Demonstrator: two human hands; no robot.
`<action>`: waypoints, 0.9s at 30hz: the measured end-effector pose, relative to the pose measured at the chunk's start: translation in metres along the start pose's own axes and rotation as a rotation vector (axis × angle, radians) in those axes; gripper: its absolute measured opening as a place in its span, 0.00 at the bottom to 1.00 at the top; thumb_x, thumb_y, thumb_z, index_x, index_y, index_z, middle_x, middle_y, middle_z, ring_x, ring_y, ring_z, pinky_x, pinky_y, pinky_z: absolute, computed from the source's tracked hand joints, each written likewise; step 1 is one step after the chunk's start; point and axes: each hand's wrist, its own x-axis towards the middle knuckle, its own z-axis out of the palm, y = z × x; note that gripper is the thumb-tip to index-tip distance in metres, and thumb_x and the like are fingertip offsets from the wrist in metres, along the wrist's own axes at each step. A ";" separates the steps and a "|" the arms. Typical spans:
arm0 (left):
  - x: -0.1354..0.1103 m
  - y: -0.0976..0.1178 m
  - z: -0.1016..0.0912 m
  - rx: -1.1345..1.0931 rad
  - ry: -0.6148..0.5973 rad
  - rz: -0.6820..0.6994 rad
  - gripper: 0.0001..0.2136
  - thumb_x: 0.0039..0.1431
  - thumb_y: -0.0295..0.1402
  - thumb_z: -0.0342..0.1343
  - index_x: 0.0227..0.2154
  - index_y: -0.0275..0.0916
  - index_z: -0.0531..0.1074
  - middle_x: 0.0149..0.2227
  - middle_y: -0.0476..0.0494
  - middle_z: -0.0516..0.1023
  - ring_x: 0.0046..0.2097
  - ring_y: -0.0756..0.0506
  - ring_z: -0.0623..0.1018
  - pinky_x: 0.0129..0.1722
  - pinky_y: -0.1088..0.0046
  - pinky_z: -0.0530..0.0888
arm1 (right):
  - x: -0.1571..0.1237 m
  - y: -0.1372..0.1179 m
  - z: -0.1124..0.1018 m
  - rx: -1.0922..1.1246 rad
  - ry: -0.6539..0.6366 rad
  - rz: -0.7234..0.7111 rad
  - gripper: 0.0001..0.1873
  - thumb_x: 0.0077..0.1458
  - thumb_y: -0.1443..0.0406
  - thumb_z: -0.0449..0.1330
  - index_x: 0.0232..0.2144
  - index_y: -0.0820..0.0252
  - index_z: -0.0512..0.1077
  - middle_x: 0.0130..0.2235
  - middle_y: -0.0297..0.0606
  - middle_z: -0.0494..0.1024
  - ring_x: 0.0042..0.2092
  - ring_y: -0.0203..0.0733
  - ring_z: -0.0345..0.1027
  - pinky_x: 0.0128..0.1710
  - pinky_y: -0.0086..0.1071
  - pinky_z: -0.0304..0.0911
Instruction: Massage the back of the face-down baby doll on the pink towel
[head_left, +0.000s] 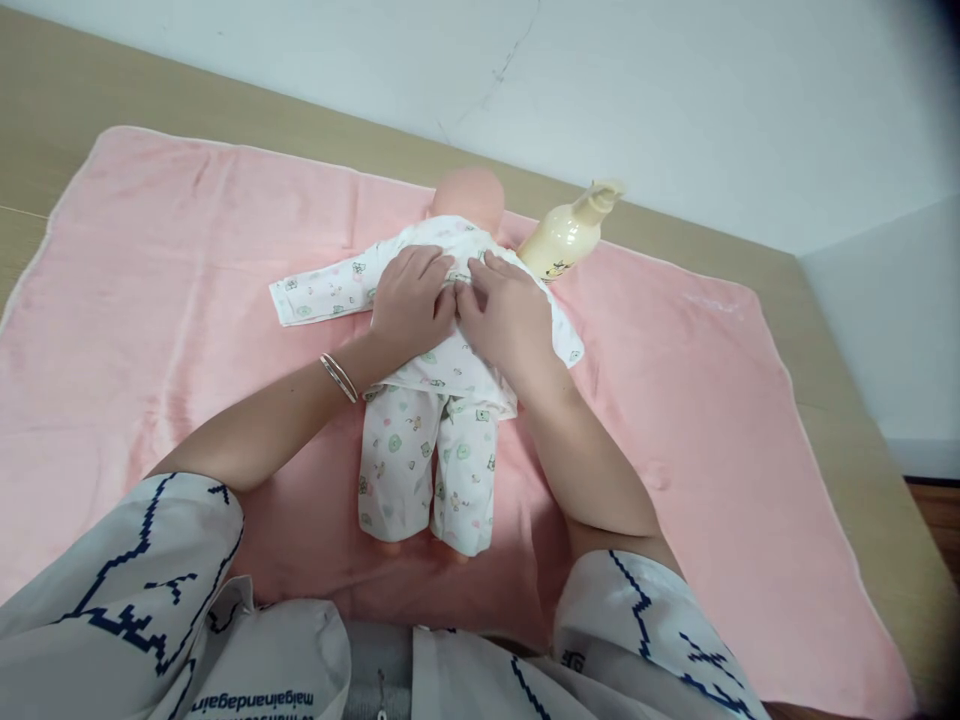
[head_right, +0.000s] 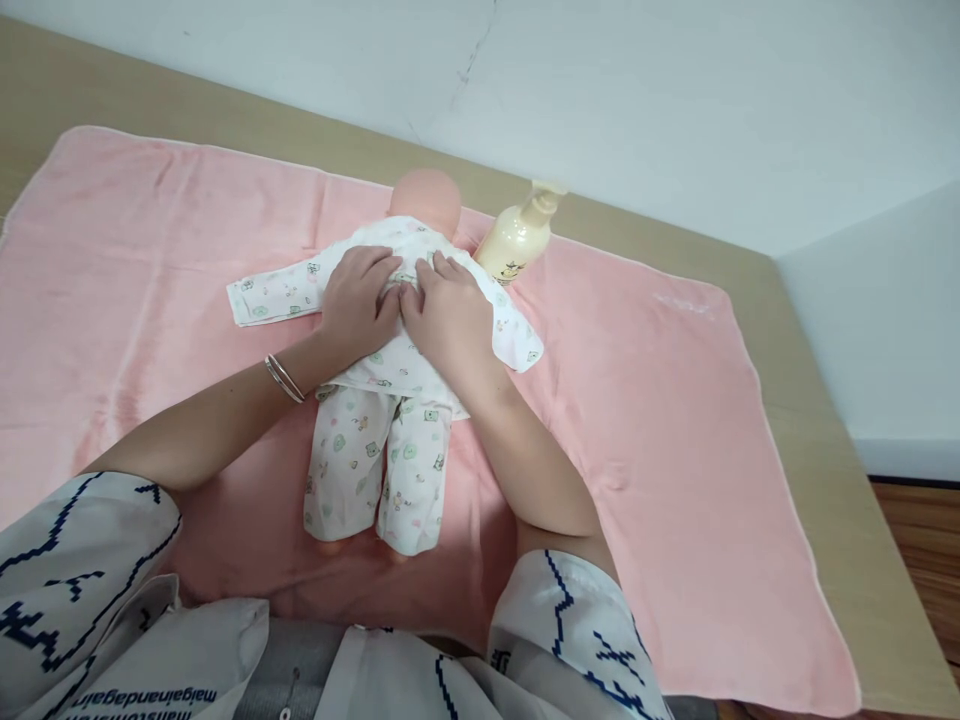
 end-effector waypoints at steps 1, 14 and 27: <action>0.000 -0.001 0.002 0.003 0.002 -0.023 0.18 0.70 0.42 0.45 0.53 0.39 0.71 0.59 0.34 0.74 0.63 0.35 0.70 0.64 0.48 0.66 | 0.004 0.006 0.003 0.013 -0.006 -0.012 0.25 0.66 0.60 0.51 0.62 0.60 0.68 0.67 0.49 0.67 0.68 0.59 0.59 0.64 0.60 0.60; -0.002 -0.003 -0.001 -0.045 -0.014 0.087 0.15 0.70 0.38 0.43 0.45 0.43 0.74 0.49 0.39 0.79 0.54 0.39 0.76 0.60 0.48 0.70 | -0.010 -0.014 -0.002 -0.082 0.037 -0.005 0.21 0.68 0.65 0.47 0.54 0.63 0.74 0.60 0.50 0.75 0.64 0.56 0.66 0.62 0.52 0.65; 0.003 -0.008 0.007 -0.058 -0.057 -0.011 0.21 0.71 0.44 0.42 0.59 0.41 0.68 0.66 0.36 0.68 0.70 0.36 0.62 0.71 0.45 0.57 | 0.015 0.023 0.016 0.052 -0.041 -0.117 0.31 0.64 0.63 0.47 0.68 0.58 0.58 0.72 0.44 0.55 0.74 0.58 0.43 0.69 0.64 0.49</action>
